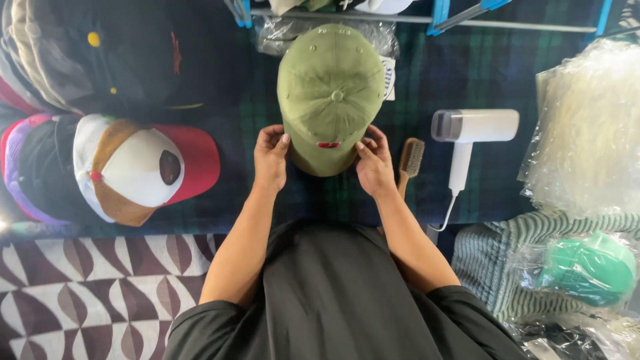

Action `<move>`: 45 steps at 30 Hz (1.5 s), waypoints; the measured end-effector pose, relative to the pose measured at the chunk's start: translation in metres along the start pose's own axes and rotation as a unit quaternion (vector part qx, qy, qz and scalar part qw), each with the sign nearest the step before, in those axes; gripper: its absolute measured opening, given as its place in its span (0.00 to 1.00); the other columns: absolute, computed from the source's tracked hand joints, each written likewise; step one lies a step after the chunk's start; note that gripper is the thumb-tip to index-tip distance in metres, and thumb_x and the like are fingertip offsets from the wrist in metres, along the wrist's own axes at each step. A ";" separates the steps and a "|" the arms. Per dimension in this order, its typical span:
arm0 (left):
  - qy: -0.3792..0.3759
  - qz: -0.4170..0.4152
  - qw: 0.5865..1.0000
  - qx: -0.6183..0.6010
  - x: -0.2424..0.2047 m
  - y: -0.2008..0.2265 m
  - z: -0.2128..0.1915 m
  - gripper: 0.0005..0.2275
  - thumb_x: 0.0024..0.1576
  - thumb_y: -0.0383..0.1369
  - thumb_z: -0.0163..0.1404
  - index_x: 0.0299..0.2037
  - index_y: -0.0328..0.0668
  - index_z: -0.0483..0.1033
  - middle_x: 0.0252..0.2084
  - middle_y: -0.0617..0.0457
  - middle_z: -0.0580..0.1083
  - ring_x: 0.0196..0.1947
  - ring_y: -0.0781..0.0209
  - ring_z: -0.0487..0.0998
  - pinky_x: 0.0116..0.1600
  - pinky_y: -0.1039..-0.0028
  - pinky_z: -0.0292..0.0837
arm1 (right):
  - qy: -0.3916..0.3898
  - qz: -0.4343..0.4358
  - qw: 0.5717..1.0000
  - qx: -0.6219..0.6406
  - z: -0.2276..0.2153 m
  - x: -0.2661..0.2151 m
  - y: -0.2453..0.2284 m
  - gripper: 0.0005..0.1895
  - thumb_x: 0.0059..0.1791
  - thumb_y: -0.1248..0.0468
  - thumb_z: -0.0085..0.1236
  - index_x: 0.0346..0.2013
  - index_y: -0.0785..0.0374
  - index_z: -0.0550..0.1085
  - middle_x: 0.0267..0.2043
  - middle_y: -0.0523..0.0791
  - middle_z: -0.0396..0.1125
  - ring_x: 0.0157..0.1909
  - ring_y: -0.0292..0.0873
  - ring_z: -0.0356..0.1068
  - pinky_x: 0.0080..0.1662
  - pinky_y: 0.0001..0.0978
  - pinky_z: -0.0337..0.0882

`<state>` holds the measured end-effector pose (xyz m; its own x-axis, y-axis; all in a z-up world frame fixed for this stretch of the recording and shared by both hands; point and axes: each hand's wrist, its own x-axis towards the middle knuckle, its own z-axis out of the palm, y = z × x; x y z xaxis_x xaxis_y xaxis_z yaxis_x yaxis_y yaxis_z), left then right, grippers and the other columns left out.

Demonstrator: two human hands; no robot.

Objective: Brushing, steaming, and shaping a green baseball cap on a wooden head form to restore its shape.

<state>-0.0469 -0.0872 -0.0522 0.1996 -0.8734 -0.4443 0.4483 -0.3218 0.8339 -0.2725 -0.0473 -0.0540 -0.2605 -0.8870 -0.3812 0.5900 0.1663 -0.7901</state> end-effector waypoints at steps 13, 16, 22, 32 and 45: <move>-0.034 0.200 0.943 0.263 0.014 0.088 0.025 0.19 0.70 0.46 0.45 0.67 0.50 0.67 0.57 0.43 0.75 0.60 0.50 0.76 0.61 0.59 0.74 | -0.115 -0.332 0.807 -0.475 0.078 0.037 -0.144 0.25 0.60 0.57 0.53 0.68 0.65 0.66 0.66 0.53 0.61 0.69 0.49 0.61 0.62 0.39 0.67; -0.093 0.302 0.890 0.330 0.023 0.139 0.060 0.19 0.71 0.39 0.42 0.70 0.43 0.65 0.72 0.44 0.63 0.75 0.50 0.59 0.78 0.59 0.55 | -0.208 -0.291 0.795 -0.490 0.104 0.055 -0.157 0.22 0.63 0.55 0.43 0.69 0.61 0.66 0.73 0.51 0.58 0.78 0.50 0.52 0.74 0.49 0.61; -0.322 0.096 0.891 0.306 0.082 0.185 0.111 0.30 0.63 0.59 0.33 0.68 0.52 0.67 0.73 0.46 0.61 0.76 0.47 0.56 0.75 0.58 0.54 | -0.250 -0.137 0.855 -0.432 0.131 0.103 -0.163 0.37 0.58 0.35 0.34 0.70 0.57 0.65 0.75 0.49 0.55 0.79 0.52 0.47 0.74 0.53 0.52; -0.218 0.053 0.960 0.166 0.091 0.139 0.090 0.27 0.61 0.53 0.40 0.59 0.42 0.77 0.63 0.49 0.74 0.65 0.59 0.71 0.70 0.70 0.63 | -0.219 -0.010 0.952 -0.212 0.115 0.110 -0.138 0.35 0.55 0.40 0.38 0.62 0.63 0.71 0.64 0.51 0.67 0.67 0.47 0.66 0.68 0.38 0.66; -0.153 0.139 0.972 0.111 0.012 0.105 0.058 0.24 0.72 0.46 0.32 0.73 0.41 0.62 0.75 0.39 0.59 0.77 0.42 0.53 0.81 0.52 0.40 | -0.217 -0.097 0.968 -0.076 0.006 0.111 -0.048 0.29 0.61 0.53 0.31 0.76 0.61 0.56 0.74 0.58 0.55 0.74 0.58 0.56 0.74 0.58 0.54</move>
<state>-0.0478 -0.1527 0.0489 0.0025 -0.9947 -0.1024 0.2077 -0.0996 0.9731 -0.3251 -0.1565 -0.0549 0.0096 -0.9999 -0.0075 0.4352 0.0109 -0.9003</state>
